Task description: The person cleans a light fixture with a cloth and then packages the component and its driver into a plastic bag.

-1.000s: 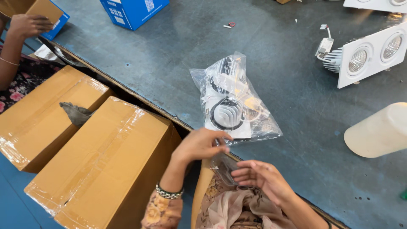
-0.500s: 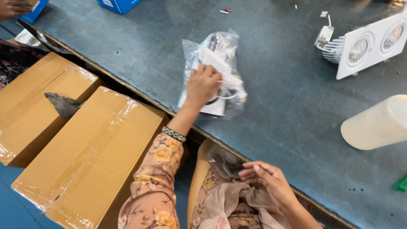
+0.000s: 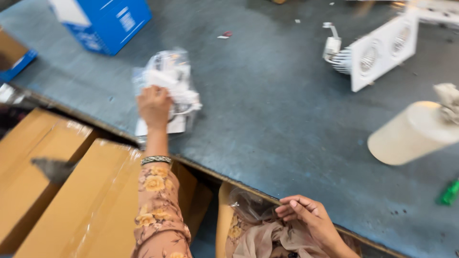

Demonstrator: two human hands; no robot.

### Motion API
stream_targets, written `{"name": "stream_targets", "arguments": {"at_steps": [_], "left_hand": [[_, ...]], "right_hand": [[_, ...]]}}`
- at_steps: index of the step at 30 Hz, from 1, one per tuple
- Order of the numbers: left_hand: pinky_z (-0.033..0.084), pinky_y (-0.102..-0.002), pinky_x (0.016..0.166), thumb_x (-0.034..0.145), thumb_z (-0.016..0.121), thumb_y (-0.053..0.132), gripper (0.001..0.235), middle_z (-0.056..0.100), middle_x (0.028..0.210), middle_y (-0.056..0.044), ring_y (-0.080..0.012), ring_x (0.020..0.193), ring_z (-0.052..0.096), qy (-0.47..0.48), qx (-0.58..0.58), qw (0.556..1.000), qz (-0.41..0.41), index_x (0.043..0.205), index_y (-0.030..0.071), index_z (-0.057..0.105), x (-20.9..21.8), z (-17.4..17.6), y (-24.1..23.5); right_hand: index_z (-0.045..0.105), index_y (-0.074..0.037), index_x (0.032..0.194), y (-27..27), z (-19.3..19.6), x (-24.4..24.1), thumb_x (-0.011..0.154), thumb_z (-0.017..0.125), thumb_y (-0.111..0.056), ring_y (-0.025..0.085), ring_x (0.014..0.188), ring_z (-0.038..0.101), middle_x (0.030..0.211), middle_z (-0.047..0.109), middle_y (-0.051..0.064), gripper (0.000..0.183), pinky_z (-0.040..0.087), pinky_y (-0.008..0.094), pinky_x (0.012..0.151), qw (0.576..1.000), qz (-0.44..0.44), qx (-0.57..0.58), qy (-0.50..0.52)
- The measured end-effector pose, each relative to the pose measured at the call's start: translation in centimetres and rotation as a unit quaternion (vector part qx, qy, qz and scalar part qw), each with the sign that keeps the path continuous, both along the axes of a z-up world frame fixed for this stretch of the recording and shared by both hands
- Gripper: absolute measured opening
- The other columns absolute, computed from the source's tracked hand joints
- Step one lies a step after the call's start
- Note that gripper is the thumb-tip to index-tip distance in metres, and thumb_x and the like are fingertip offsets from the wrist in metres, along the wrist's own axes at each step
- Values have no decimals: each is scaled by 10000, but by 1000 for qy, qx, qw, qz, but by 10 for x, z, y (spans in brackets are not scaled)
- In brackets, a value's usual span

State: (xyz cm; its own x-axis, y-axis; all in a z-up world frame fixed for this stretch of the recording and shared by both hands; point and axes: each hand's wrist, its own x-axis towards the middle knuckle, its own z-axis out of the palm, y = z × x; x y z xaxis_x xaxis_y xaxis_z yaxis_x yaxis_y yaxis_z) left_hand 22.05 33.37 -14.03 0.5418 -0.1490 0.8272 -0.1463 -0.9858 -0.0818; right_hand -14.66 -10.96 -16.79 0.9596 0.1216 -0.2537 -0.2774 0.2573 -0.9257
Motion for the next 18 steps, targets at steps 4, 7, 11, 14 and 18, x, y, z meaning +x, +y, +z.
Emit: {"name": "stream_targets", "arguments": {"at_steps": [4, 7, 11, 14, 18], "left_hand": [[345, -628, 1023, 824, 793, 416, 379, 546, 1393, -80, -405, 1407, 348, -33, 76, 959, 270, 1078, 141, 736, 70, 31, 11], [275, -674, 1059, 737, 862, 311, 500, 446, 1545, -200, -463, 1464, 205, 73, -15, 996, 42, 1203, 195, 722, 80, 66, -54], [386, -609, 1007, 761, 877, 319, 374, 573, 1310, -92, -349, 1302, 469, 147, -47, 969, -191, 1102, 229, 754, 38, 68, -193], [433, -564, 953, 793, 808, 362, 286, 712, 1144, -49, -306, 1171, 589, 271, 29, 930, -248, 1041, 226, 769, 5, 43, -291], [548, -444, 825, 890, 717, 421, 298, 748, 1007, -45, -268, 983, 712, 354, -102, 864, -342, 1048, 170, 736, -26, 22, -407]], "right_hand": [[738, 47, 1143, -11, -1, -7, 982, 579, -224, 242, 902, 764, 980, 804, 194, 353, 609, 372, 816, 1000, -4, -21, -24], [748, 26, 1138, -25, 8, -11, 972, 592, -205, 214, 945, 775, 1004, 821, 165, 324, 605, 346, 851, 989, -61, -117, -71], [748, 16, 1141, -59, 16, -7, 992, 576, -196, 206, 922, 771, 993, 830, 147, 311, 599, 333, 844, 968, -126, -176, -125], [755, 7, 1131, -89, 14, -12, 988, 573, -199, 193, 916, 771, 985, 833, 137, 310, 590, 318, 820, 956, -161, -221, -107], [753, 21, 1109, -114, -3, -25, 979, 588, -192, 198, 872, 774, 963, 831, 152, 299, 577, 310, 761, 948, -215, -219, -90]]}}
